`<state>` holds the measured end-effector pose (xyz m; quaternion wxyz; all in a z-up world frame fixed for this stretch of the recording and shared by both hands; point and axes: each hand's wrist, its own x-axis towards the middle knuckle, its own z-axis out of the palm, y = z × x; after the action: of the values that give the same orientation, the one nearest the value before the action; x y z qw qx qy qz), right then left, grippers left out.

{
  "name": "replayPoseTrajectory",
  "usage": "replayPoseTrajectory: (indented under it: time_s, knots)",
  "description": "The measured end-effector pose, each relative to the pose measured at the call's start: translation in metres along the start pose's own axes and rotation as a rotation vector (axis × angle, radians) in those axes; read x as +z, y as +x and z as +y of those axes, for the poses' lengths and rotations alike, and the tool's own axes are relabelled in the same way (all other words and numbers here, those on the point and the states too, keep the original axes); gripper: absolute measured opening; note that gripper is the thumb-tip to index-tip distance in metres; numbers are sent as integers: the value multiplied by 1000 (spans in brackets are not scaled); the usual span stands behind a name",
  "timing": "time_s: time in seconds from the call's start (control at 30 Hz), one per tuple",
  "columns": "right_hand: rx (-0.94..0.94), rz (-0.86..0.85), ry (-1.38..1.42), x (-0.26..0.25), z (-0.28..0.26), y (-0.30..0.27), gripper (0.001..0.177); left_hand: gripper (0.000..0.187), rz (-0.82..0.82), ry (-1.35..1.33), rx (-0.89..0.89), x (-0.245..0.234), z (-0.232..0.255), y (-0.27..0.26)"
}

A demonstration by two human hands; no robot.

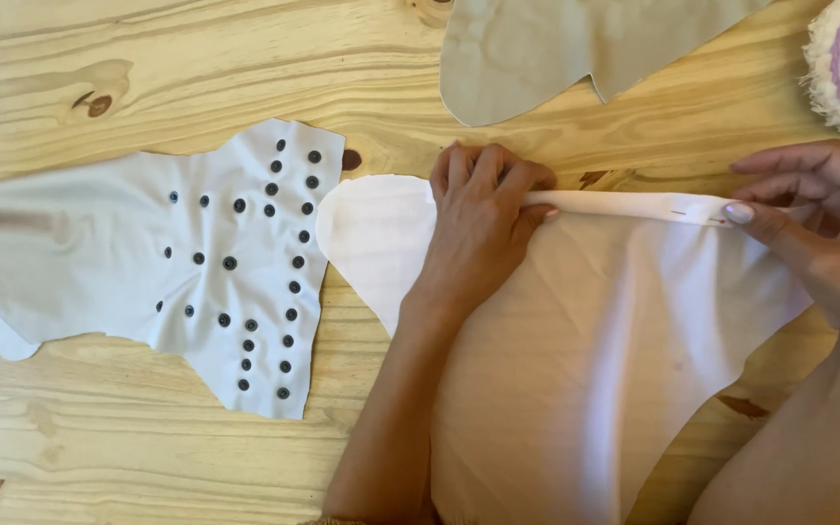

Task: The person folds the edges of a white fabric piece and secures them with pins. They then use scissors to trim the excess fabric along the pinned edge.

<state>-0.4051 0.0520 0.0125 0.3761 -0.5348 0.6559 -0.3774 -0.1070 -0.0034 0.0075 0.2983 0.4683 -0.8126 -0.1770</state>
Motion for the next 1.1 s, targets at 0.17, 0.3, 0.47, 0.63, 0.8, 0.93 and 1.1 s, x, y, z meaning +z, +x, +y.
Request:
replayPoseTrajectory:
  time_s: [0.17,0.3,0.47,0.63,0.8,0.93,1.1]
  knots:
    - [-40,35,-24,0,-10,-1,30,20,-50,-66,0,-10,4,4]
    - [-1,99,-67,2,-17,-5,27,27,-143,-113,-132,-15,4,4]
    - [-64,85,-19,-3,5,-1,29,18,71,24,13,-5,-3,-3]
    - [-60,117,-66,-1,9,0,36,16,106,65,-13,-4,-3,-5]
    - [-167,159,-164,-2,13,-1,34,14,166,114,-10,-1,-4,-5]
    - [-167,163,-201,-4,18,1,31,17,150,102,-39,-1,-5,-5]
    - [-117,201,-222,-4,33,5,34,16,149,78,-68,-1,-7,-5]
